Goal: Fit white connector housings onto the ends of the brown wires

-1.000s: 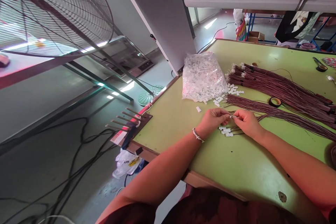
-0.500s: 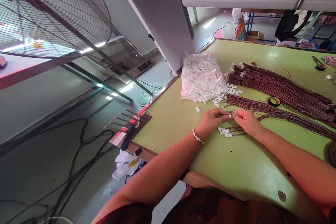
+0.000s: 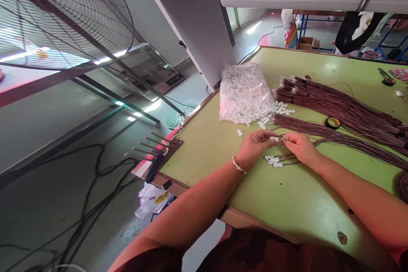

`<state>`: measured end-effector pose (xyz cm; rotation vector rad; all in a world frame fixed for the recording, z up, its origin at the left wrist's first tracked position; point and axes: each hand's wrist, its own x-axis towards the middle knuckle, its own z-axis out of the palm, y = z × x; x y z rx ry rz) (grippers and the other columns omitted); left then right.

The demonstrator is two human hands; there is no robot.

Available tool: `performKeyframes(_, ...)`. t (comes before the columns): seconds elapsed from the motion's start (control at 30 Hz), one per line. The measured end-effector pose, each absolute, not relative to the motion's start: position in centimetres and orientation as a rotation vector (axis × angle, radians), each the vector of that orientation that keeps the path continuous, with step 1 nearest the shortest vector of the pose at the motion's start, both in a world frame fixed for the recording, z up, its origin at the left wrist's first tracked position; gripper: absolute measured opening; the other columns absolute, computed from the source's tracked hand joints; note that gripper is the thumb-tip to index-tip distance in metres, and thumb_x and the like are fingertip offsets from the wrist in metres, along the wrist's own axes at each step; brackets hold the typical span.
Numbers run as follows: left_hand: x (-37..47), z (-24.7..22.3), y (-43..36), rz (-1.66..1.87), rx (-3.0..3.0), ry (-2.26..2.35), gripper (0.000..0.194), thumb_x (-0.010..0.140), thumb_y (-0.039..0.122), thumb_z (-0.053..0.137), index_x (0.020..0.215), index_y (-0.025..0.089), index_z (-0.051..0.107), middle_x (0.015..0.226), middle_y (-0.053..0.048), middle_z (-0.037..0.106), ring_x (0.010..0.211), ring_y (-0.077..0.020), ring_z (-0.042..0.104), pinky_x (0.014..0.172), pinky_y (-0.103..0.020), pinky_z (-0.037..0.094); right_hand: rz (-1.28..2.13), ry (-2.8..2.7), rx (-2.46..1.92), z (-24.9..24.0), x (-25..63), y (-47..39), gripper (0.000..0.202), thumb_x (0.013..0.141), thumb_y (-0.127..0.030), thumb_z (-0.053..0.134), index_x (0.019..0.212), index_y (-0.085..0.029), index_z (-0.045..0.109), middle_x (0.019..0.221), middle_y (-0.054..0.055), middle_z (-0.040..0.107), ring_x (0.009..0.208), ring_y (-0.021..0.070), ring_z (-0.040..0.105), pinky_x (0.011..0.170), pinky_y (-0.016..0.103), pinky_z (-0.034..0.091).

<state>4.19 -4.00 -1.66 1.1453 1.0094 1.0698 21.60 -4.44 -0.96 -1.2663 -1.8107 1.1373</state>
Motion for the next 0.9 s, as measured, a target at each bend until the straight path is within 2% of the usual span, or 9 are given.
performKeyframes(0.1,4.0,-1.9,-4.0,1.037,1.15,1.028,0.029,0.06,0.025,0.076,0.087,0.015,0.07,0.071,-0.002,0.069,0.064,-0.0125,0.061,0.068,-0.027,0.051,1.108,-1.8,-1.316,-1.3,21.6,-4.4,0.024,0.078,-0.035,0.05,0.062,-0.017,0.053,0.049,-0.005,0.034,0.047,0.0082,0.027,0.045,0.023,0.021)
performKeyframes(0.23,4.0,-2.1,-3.9,1.023,1.199,1.098,0.019,0.06,0.023,0.075,0.076,0.015,0.072,0.067,-0.003,0.069,0.063,-0.0138,0.061,0.067,-0.027,0.051,1.055,-1.784,-1.379,-1.5,21.6,-4.4,0.022,0.075,-0.036,0.053,0.063,-0.018,0.053,0.048,-0.006,0.036,0.045,0.008,0.027,0.042,0.023,0.02)
performKeyframes(0.37,4.2,-2.2,-4.0,1.049,1.184,1.109,0.017,0.059,0.02,0.075,0.074,0.014,0.071,0.066,-0.003,0.069,0.061,-0.0129,0.061,0.065,-0.026,0.051,1.001,-1.823,-1.365,-1.5,21.5,-4.4,0.022,0.076,-0.033,0.053,0.061,-0.017,0.054,0.049,-0.004,0.041,0.046,0.0085,0.031,0.045,0.023,0.024)
performKeyframes(0.57,4.8,-2.2,-3.9,1.01,1.19,1.071,0.013,0.06,0.019,0.073,0.07,0.012,0.068,0.06,-0.001,0.066,0.055,-0.0101,0.059,0.06,-0.023,0.05,0.924,-1.923,-1.282,-1.9,21.5,-4.7,0.018,0.078,-0.025,0.048,0.069,-0.016,0.06,0.055,-0.003,0.049,0.051,0.0093,0.038,0.05,0.022,0.028)
performKeyframes(0.9,5.2,-1.7,-4.1,1.036,1.095,1.064,0.014,0.06,0.02,0.073,0.07,0.011,0.067,0.058,-0.001,0.065,0.052,-0.008,0.057,0.057,-0.021,0.049,0.903,-1.95,-1.257,-1.7,21.3,-4.4,0.016,0.078,-0.021,0.048,0.066,-0.017,0.059,0.051,-0.004,0.045,0.049,0.0089,0.035,0.048,0.021,0.026)
